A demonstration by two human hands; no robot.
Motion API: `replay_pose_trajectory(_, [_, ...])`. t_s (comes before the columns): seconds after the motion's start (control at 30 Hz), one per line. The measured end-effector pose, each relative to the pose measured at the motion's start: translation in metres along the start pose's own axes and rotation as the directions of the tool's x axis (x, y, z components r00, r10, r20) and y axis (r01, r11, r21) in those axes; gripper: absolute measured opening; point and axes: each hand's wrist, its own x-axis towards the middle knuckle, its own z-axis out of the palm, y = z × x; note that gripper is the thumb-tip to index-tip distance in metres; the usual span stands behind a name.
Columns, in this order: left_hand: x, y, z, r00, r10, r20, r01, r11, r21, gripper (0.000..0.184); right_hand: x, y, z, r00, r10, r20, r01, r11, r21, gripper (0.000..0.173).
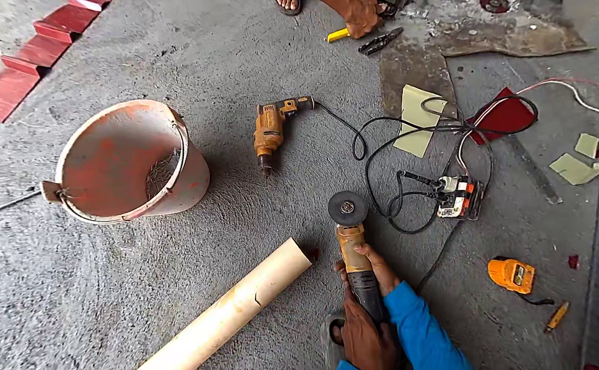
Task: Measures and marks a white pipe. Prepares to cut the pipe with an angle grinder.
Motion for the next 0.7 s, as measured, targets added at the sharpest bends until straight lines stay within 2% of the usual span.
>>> replay_pose_trajectory(0.03, [0.002, 0.002, 0.006, 1.000, -0.008, 0.000, 0.008, 1.000, 0.009, 0.096, -0.005, -0.005, -0.002, 0.998, -0.018, -0.055, 0.009, 0.988, -0.152, 0.052])
replay_pose_trajectory(0.07, [0.003, 0.005, 0.010, 1.000, -0.023, 0.009, 0.023, 0.999, 0.025, 0.096, -0.013, -0.010, 0.001, 0.983, -0.082, -0.164, 0.017, 0.931, -0.364, 0.053])
replay_pose_trajectory(0.13, [0.004, 0.007, 0.013, 0.998, -0.058, 0.037, 0.055, 0.996, 0.077, 0.096, -0.031, -0.009, 0.010, 0.908, -0.248, -0.338, -0.091, 0.669, -0.737, 0.076])
replay_pose_trajectory(0.17, [0.005, 0.006, 0.012, 0.995, -0.075, 0.060, 0.068, 0.992, 0.107, 0.096, -0.038, -0.005, 0.013, 0.876, -0.311, -0.368, -0.160, 0.533, -0.831, 0.083])
replay_pose_trajectory(0.23, [0.010, 0.008, 0.008, 0.989, -0.081, 0.126, 0.059, 0.984, 0.166, 0.093, -0.046, 0.005, 0.019, 0.816, -0.415, -0.402, -0.261, 0.357, -0.897, 0.081])
replay_pose_trajectory(0.33, [0.024, 0.011, 0.005, 0.976, -0.038, 0.213, -0.012, 0.974, 0.228, 0.084, -0.053, 0.009, 0.023, 0.773, -0.447, -0.449, -0.375, 0.248, -0.893, 0.078])
replay_pose_trajectory(0.4, [0.035, 0.011, 0.007, 0.977, -0.040, 0.212, -0.006, 0.977, 0.214, 0.086, -0.060, 0.005, 0.014, 0.762, -0.484, -0.431, -0.337, 0.273, -0.901, 0.074])
replay_pose_trajectory(0.43, [0.039, 0.012, 0.006, 0.976, -0.072, 0.208, 0.029, 0.979, 0.200, 0.088, -0.068, 0.000, 0.005, 0.727, -0.535, -0.430, -0.292, 0.326, -0.899, 0.068])
replay_pose_trajectory(0.47, [0.040, 0.009, 0.004, 0.975, -0.085, 0.204, 0.053, 0.986, 0.160, 0.093, -0.080, -0.008, -0.006, 0.647, -0.618, -0.447, -0.251, 0.380, -0.890, 0.061])
replay_pose_trajectory(0.5, [0.038, 0.006, 0.001, 0.977, -0.080, 0.196, 0.058, 0.992, 0.115, 0.099, -0.094, -0.019, -0.020, 0.509, -0.709, -0.488, -0.244, 0.424, -0.872, 0.058])
replay_pose_trajectory(0.57, [0.029, 0.002, -0.013, 0.985, -0.026, 0.170, 0.015, 0.998, 0.066, 0.100, -0.120, -0.048, -0.057, 0.174, -0.797, -0.578, -0.327, 0.507, -0.797, 0.071])
replay_pose_trajectory(0.6, [0.023, 0.000, -0.021, 0.987, 0.024, 0.156, -0.033, 0.998, 0.056, 0.097, -0.129, -0.061, -0.082, 0.056, -0.782, -0.621, -0.383, 0.557, -0.737, 0.084])
replay_pose_trajectory(0.63, [0.017, -0.002, -0.027, 0.986, 0.104, 0.129, -0.112, 0.993, 0.049, 0.091, -0.135, -0.071, -0.108, -0.009, -0.749, -0.663, -0.434, 0.600, -0.672, 0.093])
replay_pose_trajectory(0.67, [0.012, -0.005, -0.033, 0.975, 0.198, 0.101, -0.202, 0.979, 0.034, 0.084, -0.138, -0.079, -0.131, -0.024, -0.719, -0.695, -0.472, 0.621, -0.626, 0.097])
replay_pose_trajectory(0.7, [0.007, -0.006, -0.040, 0.957, 0.273, 0.095, -0.275, 0.961, 0.009, 0.079, -0.138, -0.084, -0.150, -0.008, -0.705, -0.709, -0.487, 0.622, -0.613, 0.094])
